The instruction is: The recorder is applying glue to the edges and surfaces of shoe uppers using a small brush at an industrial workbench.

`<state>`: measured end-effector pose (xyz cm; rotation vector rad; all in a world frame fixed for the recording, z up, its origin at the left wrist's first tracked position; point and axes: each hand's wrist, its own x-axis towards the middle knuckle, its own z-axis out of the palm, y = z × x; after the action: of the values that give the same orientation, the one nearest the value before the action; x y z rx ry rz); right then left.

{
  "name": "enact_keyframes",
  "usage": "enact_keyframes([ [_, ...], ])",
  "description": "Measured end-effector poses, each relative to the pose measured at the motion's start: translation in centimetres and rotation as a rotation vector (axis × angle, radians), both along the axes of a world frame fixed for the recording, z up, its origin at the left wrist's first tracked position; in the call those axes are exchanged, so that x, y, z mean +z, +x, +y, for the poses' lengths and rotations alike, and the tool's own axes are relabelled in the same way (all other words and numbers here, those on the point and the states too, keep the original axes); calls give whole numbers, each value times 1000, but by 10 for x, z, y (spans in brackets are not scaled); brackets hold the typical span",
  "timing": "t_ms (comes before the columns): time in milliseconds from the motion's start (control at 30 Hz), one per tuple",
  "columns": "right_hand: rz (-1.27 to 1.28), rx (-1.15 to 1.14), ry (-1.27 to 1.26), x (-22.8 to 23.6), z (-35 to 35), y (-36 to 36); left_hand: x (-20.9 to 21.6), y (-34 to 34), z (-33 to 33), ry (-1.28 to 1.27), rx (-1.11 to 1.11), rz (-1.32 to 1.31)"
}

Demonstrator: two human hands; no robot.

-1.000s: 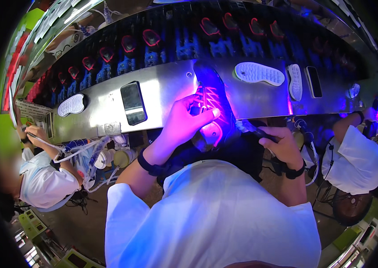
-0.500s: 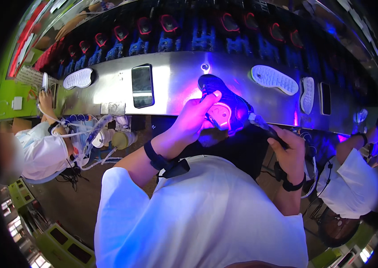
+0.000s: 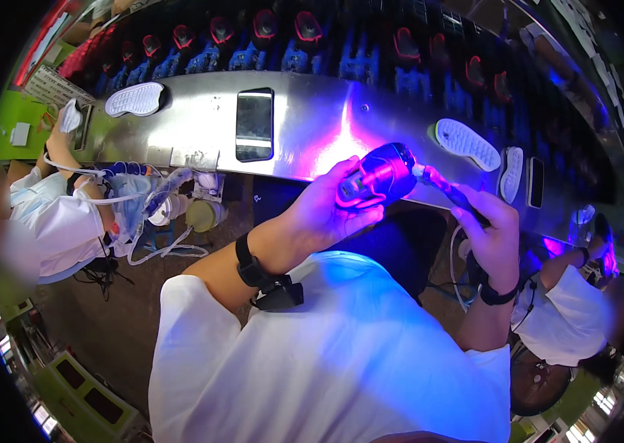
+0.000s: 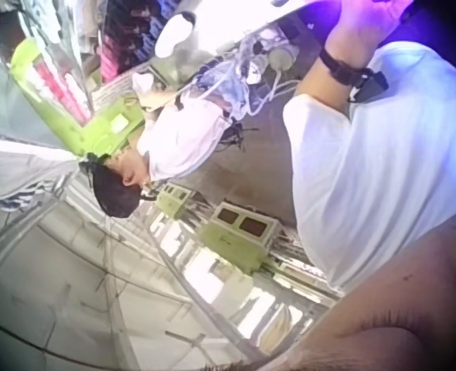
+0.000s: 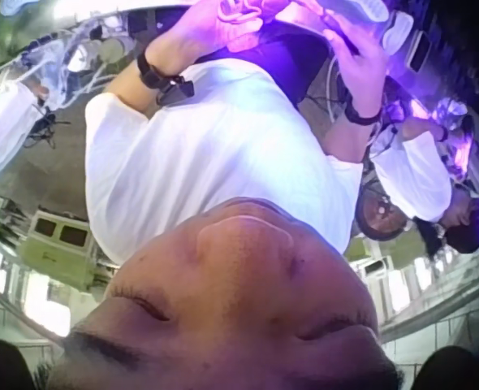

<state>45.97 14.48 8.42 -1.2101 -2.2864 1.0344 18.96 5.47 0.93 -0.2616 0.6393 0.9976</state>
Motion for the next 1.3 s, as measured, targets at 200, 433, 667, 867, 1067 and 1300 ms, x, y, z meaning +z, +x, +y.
enact_keyframes([
  [200,149,-7,4,-28,1,1,-7,5,1,-43,-53,-386],
  [433,319,-125,-55,-86,-22,21,2,21,0,-194,-100,-668],
  [667,302,-214,-54,-98,4,31,19,52,43,471,11,188],
  [867,323,-262,-325,-91,-4,25,-7,8,121,669,-189,899],
  [1067,356,-349,-279,-121,-7,74,-21,-67,269,583,-524,2282],
  [1300,521,-640,-359,-110,-5,82,-109,-150,375,421,-632,2529],
])
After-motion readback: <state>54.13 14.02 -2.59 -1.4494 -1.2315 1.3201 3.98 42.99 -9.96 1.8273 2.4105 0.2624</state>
